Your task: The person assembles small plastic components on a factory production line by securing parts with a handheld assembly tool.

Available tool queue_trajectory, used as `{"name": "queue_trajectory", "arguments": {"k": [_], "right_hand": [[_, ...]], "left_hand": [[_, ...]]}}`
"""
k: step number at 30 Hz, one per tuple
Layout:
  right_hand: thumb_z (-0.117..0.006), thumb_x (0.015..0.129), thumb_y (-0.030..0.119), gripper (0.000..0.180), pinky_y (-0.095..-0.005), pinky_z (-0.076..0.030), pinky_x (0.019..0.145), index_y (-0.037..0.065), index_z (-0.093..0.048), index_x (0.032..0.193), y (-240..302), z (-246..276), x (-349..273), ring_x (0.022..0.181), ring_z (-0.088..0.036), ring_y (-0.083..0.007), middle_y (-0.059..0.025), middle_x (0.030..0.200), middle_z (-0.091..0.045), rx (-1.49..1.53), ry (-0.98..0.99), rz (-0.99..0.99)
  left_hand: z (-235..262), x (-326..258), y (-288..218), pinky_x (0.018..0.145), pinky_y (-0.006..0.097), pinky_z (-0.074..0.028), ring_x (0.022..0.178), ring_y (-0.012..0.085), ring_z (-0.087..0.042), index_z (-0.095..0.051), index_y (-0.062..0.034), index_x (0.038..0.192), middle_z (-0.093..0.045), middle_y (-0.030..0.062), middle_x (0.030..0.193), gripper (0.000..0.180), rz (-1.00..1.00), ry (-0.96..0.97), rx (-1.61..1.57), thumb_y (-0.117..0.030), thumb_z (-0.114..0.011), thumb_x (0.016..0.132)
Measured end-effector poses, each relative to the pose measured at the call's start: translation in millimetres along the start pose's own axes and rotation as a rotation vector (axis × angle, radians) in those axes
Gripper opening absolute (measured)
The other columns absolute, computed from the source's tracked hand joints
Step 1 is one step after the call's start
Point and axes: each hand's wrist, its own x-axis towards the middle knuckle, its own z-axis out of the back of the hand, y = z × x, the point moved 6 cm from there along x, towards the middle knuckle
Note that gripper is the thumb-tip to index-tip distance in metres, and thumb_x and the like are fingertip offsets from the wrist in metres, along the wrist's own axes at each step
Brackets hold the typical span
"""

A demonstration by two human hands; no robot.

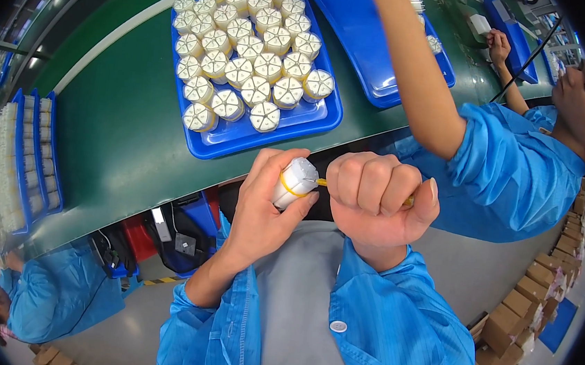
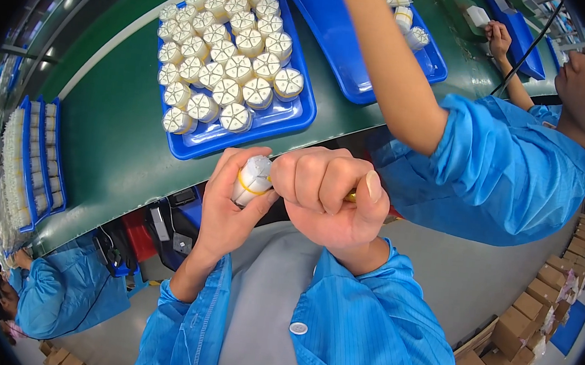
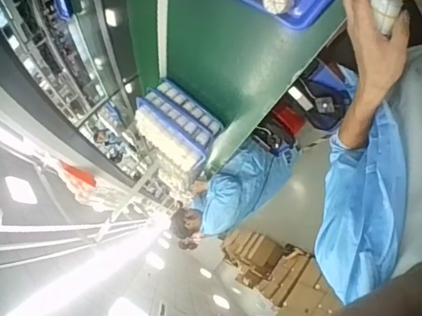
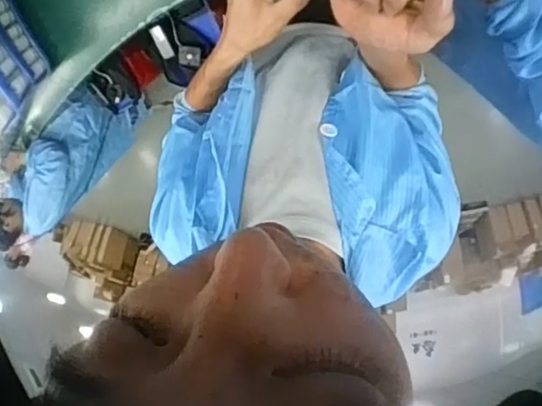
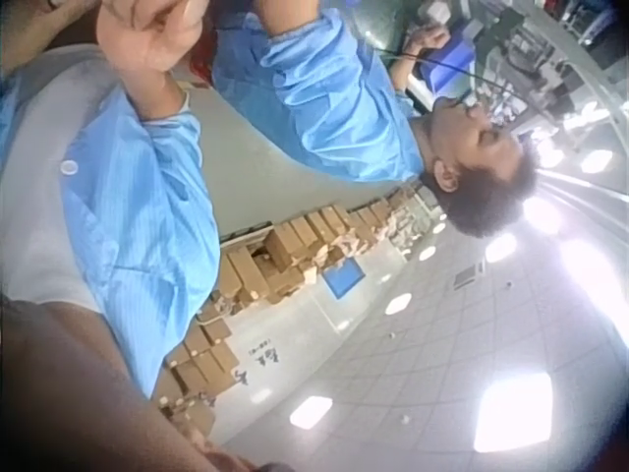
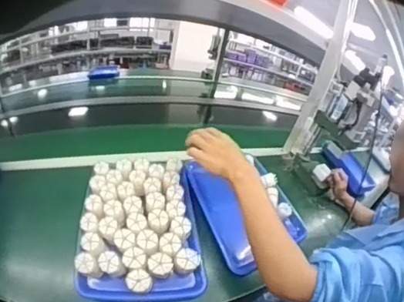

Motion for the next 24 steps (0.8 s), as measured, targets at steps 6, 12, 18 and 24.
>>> {"name": "queue_trajectory", "arguments": {"k": [6,12,18,24], "right_hand": [[-0.027,0.102,0.042,0.052,-0.0313,-0.027,0.052,0.011,-0.035,0.061,-15.9,11.6,7.0,0.052,-0.029,-0.0143,0.0004,0.055,-0.037,0.152,-0.031,-0.098],[-0.026,0.103,0.047,0.055,-0.0295,-0.028,0.05,0.012,-0.035,0.061,6.3,26.6,23.2,0.052,-0.033,-0.0138,0.0005,0.055,-0.036,0.21,-0.134,-0.022],[-0.027,0.103,0.044,0.053,-0.0283,-0.027,0.048,0.012,-0.035,0.062,-5.3,39.5,8.6,0.05,-0.032,-0.0133,0.0,0.054,-0.036,0.176,-0.22,-0.107],[-0.03,0.102,0.042,0.052,-0.0288,-0.029,0.048,0.012,-0.035,0.061,-17.4,48.9,-7.8,0.051,-0.034,-0.0137,-0.0006,0.054,-0.037,0.201,-0.264,-0.174]], "left_hand": [[0.8,3.1,12.4,0.079,0.029,-0.046,0.092,0.0177,-0.056,-0.057,-0.001,0.119,-0.055,0.0081,0.105,0.046,-0.002,-0.009,0.05,-0.004,-0.073,0.076],[-12.2,-3.5,31.3,0.068,0.028,-0.054,0.081,0.019,-0.064,-0.047,0.0053,0.131,-0.061,0.0139,0.105,0.058,0.293,0.1,-0.841,-0.026,-0.07,0.087],[-10.3,-3.1,32.8,0.08,0.036,-0.056,0.094,0.0254,-0.067,-0.044,0.0042,0.131,-0.063,0.0183,0.112,0.06,0.262,0.15,-1.075,-0.03,-0.069,0.089],[-11.7,-6.5,31.5,0.082,0.04,-0.057,0.097,0.0327,-0.067,-0.043,0.0034,0.13,-0.061,0.0247,0.113,0.062,0.264,0.128,-1.046,-0.038,-0.066,0.09]]}}
